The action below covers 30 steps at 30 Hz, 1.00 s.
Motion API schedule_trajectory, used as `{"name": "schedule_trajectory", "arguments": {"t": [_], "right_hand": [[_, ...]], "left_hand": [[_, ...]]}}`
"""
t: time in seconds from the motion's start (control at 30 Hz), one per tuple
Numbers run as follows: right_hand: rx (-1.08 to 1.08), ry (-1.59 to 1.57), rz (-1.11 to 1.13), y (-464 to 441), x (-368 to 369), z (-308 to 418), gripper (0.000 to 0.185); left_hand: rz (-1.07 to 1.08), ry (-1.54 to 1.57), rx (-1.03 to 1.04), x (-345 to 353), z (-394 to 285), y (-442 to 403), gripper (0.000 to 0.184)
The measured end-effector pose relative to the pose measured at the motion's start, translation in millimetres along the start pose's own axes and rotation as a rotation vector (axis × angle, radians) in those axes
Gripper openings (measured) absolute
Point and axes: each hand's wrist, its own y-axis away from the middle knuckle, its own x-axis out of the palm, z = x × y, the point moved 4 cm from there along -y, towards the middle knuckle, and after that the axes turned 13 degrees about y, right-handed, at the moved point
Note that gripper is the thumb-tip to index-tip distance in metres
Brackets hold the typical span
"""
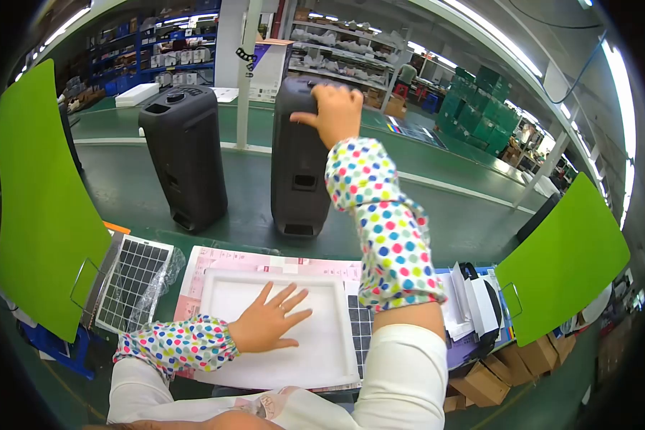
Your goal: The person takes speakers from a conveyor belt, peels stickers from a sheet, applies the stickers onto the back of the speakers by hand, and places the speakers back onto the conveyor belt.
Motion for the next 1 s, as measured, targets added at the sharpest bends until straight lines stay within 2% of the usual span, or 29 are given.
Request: {"name": "schedule_trajectory", "arguments": {"t": [0.17,0.23,0.33,0.43,0.57,0.67,0.77,0.83,0.87,0.9,0.93,0.97,1.0], "right_hand": [[0.099,-0.039,0.036,38,45,-11,0.06],[0.095,-0.12,0.156,40,48,-20,0.062],[0.109,-0.127,0.238,45,37,-24,0.06],[0.082,-0.148,0.234,57,31,-26,0.06],[0.048,-0.336,0.167,73,4,-29,0.061],[0.079,-0.48,0.047,89,-35,-44,0.062],[0.005,-0.538,0.101,138,-71,-66,0.052],[0.245,-0.786,0.538,221,-55,-87,0.036],[0.253,-0.732,0.852,267,-49,-94,0.034],[0.094,-0.64,1.063,318,-45,-101,0.033],[0.16,-0.553,1.16,370,-44,-107,0.032],[0.071,-0.497,0.981,426,-32,-115,0.034],[0.305,-0.467,1.063,433,-53,-110,0.034]], "left_hand": [[0.272,0.091,-0.172,38,12,29,0.081],[0.33,0.083,-0.222,51,22,40,0.083],[0.356,0.086,-0.167,56,43,45,0.087],[0.424,0.102,-0.168,45,50,42,0.088],[0.493,0.093,-0.197,38,41,28,0.085],[0.37,0.131,-0.082,37,19,0,0.081],[0.214,0.156,0.074,41,-4,-39,0.077],[0.168,0.173,0.119,52,-11,-67,0.074],[0.145,0.182,0.139,58,-13,-83,0.073],[0.153,0.176,0.139,65,-15,-98,0.073],[0.164,0.17,0.141,72,-17,-114,0.072],[0.175,0.161,0.145,80,-20,-130,0.072],[0.186,0.151,0.113,90,-19,-145,0.073]]}}
